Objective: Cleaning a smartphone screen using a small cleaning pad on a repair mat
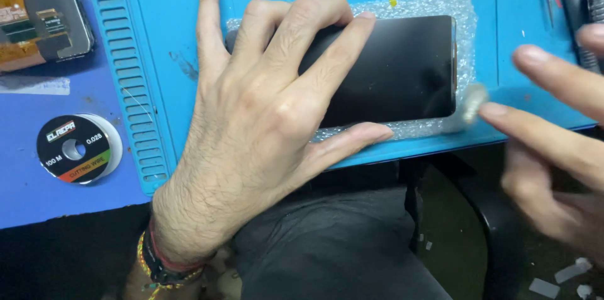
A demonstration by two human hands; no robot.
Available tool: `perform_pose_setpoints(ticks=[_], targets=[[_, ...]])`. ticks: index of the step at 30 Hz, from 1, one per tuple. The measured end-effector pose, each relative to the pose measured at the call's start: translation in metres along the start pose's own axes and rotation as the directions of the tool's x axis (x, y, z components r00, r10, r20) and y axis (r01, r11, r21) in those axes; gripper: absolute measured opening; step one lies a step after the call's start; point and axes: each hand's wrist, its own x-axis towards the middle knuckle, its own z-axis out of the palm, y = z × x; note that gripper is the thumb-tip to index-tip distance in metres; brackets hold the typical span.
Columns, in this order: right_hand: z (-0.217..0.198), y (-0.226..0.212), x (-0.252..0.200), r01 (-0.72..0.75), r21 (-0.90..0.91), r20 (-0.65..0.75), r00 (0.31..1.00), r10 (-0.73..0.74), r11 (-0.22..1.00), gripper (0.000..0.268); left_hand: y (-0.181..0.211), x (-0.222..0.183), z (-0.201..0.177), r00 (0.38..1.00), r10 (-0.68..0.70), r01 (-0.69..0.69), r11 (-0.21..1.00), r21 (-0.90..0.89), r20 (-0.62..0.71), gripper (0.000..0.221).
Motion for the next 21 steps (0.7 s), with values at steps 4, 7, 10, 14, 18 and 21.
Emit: perform_pose_setpoints(ticks=[4,7,10,14,18,21], targets=[[-0.01,-0.009,0.024,0.103,-0.117,-0.063,0.992,-0.111,0.988,0.049,0.002,0.001,-0.001,1.0,-0.006,0.006,1.0,0.005,0.005,0.078],[-0.008,-0.012,0.035,0.116,-0.061,-0.12,0.985,-0.122,0.991,0.046,0.002,0.0,-0.002,1.0,-0.013,0.013,1.0,0.01,0.003,0.079],[-0.006,-0.015,0.045,0.182,-0.034,-0.158,0.97,-0.185,0.983,0.043,0.002,0.0,-0.001,1.0,-0.016,0.016,1.0,0.006,0.001,0.078],[-0.005,-0.029,0.051,0.041,0.17,-0.171,0.985,-0.012,0.985,0.048,0.002,0.0,0.0,1.0,-0.013,0.013,1.0,0.026,0.004,0.081],[0.004,-0.031,0.071,0.112,0.209,-0.265,0.963,-0.054,0.971,0.052,0.003,0.001,-0.001,1.0,-0.016,0.016,1.0,0.016,0.003,0.076],[-0.013,-0.034,0.057,0.045,0.18,-0.168,0.986,-0.015,0.983,0.05,0.002,0.0,0.0,1.0,-0.01,0.01,1.0,0.008,-0.012,0.078]])
